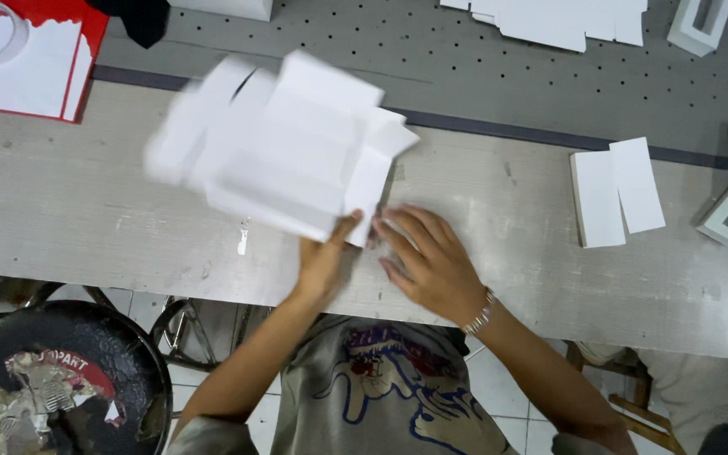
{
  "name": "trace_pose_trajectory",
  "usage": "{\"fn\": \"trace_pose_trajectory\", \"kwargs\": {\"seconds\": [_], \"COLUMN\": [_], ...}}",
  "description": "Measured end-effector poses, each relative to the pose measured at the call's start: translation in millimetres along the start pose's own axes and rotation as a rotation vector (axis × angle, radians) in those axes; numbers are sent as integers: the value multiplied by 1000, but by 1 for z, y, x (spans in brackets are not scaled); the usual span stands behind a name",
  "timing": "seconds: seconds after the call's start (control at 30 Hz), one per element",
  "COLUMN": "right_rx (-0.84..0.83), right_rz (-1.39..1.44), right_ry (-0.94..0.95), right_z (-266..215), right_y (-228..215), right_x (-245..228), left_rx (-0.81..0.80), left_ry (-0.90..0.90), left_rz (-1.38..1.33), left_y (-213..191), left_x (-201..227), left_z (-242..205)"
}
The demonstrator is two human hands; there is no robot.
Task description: The person folds a flat white cardboard piece into a rectangular box by hand. They fold the side flaps inward, tuck the tabs into slots, and then insert a smaller white cardboard insert into the finished box.
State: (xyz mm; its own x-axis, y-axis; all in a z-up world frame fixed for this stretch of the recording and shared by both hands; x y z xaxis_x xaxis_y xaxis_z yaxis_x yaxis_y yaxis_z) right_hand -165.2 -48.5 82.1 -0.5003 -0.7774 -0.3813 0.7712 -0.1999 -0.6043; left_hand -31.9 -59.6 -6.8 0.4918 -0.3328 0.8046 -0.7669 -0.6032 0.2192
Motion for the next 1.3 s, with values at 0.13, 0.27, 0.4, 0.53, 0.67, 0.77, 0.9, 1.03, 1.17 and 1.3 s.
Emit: {"fn": "trace_pose_trajectory", "kwargs": {"seconds": [0.13,0.27,0.4,0.53,0.67,0.77,0.9,1.03,1.17,1.3], "right_rx": [-59,-70,-175,-159,-182,-223,-399,-551,-556,-428], "right_rz": [-166,-220,-284,-327,-325,-298,-99,9,-44,-123], "right_ry": [-103,-100,-98,-97,-111,-42,225,737,764,607], "right_z": [-19,-35,-35,-43,-47,-44,-24,5,11,4], "right_y": [35,39,28,25,29,30,27,21,30,31], "right_x": [26,51,62,65,67,77,93,122,128,129], "left_rx": [-185,-213,-789,-1024,-915,-914,-903,-877,-867,-888], "left_ry": [-22,-104,-79,927,1288,1464,1347,1081,1018,1167], "left_rz": [468,27,273,595,734,1157,1217,1218,1238,1163], "left_y": [16,-3,9,49,69,72,68,71,62,60], "left_x": [-7,-57,-30,71,63,26,19,48,38,30], "left_z": [-15,-4,-84,-137,-37,8,12,-2,16,20]}}
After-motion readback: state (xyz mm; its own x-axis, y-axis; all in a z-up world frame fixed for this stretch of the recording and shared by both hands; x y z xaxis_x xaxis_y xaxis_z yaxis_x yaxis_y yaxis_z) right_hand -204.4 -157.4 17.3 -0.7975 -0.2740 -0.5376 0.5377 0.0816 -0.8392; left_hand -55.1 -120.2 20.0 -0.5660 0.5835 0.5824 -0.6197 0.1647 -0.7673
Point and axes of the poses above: each hand's wrist, its own z-axis towards the middle knuckle, its own y-axis out of the palm, x = y × z, the point moved 9 cm from there along z, towards the middle knuckle, and after that the axes turned 12 degrees about x, right-handed, at the moved point
